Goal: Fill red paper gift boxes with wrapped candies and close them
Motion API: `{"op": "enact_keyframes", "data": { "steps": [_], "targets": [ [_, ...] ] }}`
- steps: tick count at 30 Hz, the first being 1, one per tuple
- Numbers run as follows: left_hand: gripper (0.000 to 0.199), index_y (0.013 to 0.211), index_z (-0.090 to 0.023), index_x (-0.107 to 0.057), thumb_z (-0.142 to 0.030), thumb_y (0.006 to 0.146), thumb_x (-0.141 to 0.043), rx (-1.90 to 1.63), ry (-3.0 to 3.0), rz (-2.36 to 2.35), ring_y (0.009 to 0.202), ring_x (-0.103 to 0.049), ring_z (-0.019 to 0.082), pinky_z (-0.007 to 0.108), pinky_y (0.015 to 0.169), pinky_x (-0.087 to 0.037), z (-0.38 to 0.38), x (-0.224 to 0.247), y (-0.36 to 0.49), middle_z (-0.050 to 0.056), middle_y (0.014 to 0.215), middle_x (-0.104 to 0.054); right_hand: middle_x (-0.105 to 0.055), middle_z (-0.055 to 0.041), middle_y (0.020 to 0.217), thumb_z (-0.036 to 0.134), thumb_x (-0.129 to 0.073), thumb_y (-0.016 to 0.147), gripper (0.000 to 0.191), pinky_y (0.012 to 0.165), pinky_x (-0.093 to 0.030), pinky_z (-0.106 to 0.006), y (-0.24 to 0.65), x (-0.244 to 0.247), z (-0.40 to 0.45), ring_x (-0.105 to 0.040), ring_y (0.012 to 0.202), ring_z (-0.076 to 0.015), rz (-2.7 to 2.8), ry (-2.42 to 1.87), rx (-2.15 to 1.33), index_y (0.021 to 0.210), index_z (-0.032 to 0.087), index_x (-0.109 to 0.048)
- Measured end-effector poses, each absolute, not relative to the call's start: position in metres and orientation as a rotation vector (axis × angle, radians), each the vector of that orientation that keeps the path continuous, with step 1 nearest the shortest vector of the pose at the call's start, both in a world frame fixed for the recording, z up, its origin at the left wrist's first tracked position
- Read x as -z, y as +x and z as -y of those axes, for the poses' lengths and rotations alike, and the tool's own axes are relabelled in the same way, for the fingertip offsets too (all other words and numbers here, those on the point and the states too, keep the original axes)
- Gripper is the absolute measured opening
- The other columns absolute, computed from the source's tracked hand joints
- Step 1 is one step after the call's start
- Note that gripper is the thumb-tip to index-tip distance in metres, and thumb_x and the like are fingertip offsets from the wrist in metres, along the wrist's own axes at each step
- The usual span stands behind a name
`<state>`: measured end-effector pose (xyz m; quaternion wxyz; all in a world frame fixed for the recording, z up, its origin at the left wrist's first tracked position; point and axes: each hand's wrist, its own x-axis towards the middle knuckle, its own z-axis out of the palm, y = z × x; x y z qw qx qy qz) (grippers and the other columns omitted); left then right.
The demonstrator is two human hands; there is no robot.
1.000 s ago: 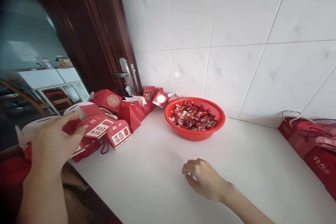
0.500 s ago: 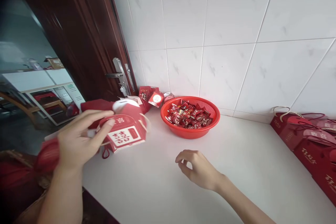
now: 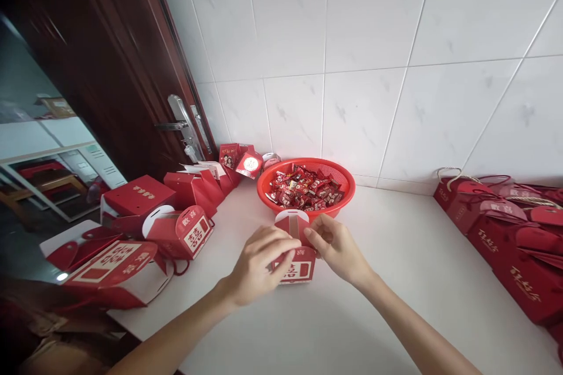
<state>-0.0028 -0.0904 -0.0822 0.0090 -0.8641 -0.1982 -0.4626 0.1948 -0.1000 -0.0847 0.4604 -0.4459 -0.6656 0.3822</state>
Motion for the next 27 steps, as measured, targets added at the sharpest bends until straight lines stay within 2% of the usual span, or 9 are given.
{"op": "enact_keyframes", "data": {
  "steps": [3, 6, 10, 13, 16, 21, 24, 27],
  "targets": [
    [0.015, 0.098, -0.018, -0.068, -0.014, 0.091, -0.056, 1.477, -2.875, 0.541, 0.075, -0.064, 0.017, 0.032, 0.077, -0.053, 0.095, 0.083, 0.004, 0.004, 0.079, -0.073, -0.065, -0.0024, 0.076, 0.048, -0.058, 0.093, 0.032, 0.058, -0.049, -0.028, 0.2, 0.083, 0.099, -0.057, 0.063, -0.0137, 1.761, -1.148, -0.864, 0.081, 0.019, -0.061],
    [0.018, 0.1, -0.018, -0.069, -0.018, 0.094, -0.052, 1.55, -3.026, 0.547, 0.08, -0.067, 0.017, 0.034, 0.085, -0.054, 0.092, 0.077, 0.003, 0.005, 0.086, -0.075, -0.068, -0.0058, 0.091, 0.037, -0.058, 0.093, 0.021, 0.067, -0.054, -0.031, 0.201, 0.079, 0.103, -0.061, 0.072, -0.0159, 1.874, -1.131, -0.758, 0.092, 0.021, -0.071],
    [0.019, 0.099, -0.018, -0.069, -0.017, 0.095, -0.051, 1.566, -3.047, 0.746, 0.089, -0.071, 0.018, 0.03, 0.082, -0.055, 0.08, 0.069, -0.006, 0.006, 0.092, -0.076, -0.065, -0.0086, 0.112, 0.026, -0.059, 0.093, 0.021, 0.088, -0.055, -0.037, 0.197, 0.072, 0.109, -0.063, 0.101, -0.0216, 2.015, -1.005, -0.659, 0.109, 0.027, -0.074],
    [0.017, 0.1, -0.018, -0.068, -0.018, 0.094, -0.051, 1.471, -3.048, 0.843, 0.092, -0.071, 0.018, 0.029, 0.082, -0.054, 0.074, 0.065, -0.011, 0.006, 0.095, -0.076, -0.061, -0.0091, 0.124, 0.029, -0.063, 0.093, 0.024, 0.101, -0.05, -0.041, 0.195, 0.071, 0.111, -0.056, 0.121, -0.025, 2.044, -0.974, -0.666, 0.116, 0.028, -0.071],
    [0.02, 0.109, -0.019, -0.066, -0.021, 0.091, -0.057, 1.256, -3.092, 0.929, 0.091, -0.069, 0.019, 0.033, 0.086, -0.053, 0.073, 0.063, -0.013, 0.006, 0.1, -0.074, -0.061, -0.0098, 0.125, 0.038, -0.068, 0.091, 0.024, 0.101, -0.05, -0.04, 0.193, 0.072, 0.111, -0.056, 0.122, -0.0255, 2.036, -0.966, -0.711, 0.111, 0.026, -0.073],
    [0.038, 0.125, -0.023, -0.06, -0.027, 0.087, -0.066, 0.928, -3.169, 0.993, 0.112, -0.064, 0.024, 0.041, 0.1, -0.048, 0.075, 0.059, -0.016, 0.007, 0.122, -0.069, -0.059, -0.01, 0.123, 0.041, -0.065, 0.093, 0.019, 0.099, -0.051, -0.039, 0.192, 0.07, 0.114, -0.058, 0.119, -0.0251, 2.077, -0.969, -0.728, 0.095, 0.023, -0.072],
    [0.033, 0.119, -0.024, -0.064, -0.031, 0.088, -0.067, 0.884, -3.184, 0.959, 0.118, -0.062, 0.025, 0.041, 0.104, -0.046, 0.076, 0.057, -0.017, 0.006, 0.125, -0.068, -0.059, -0.0095, 0.125, 0.045, -0.066, 0.091, 0.021, 0.099, -0.05, -0.041, 0.193, 0.065, 0.116, -0.057, 0.12, -0.026, 2.077, -1.045, -0.707, 0.096, 0.024, -0.067],
    [0.014, 0.099, -0.024, -0.07, -0.032, 0.088, -0.067, 0.874, -3.188, 0.967, 0.117, -0.062, 0.025, 0.041, 0.102, -0.046, 0.076, 0.058, -0.017, 0.006, 0.124, -0.067, -0.059, -0.0081, 0.126, 0.046, -0.065, 0.091, 0.022, 0.098, -0.05, -0.041, 0.197, 0.059, 0.119, -0.056, 0.12, -0.026, 2.081, -1.121, -0.685, 0.093, 0.024, -0.063]
  ]
}}
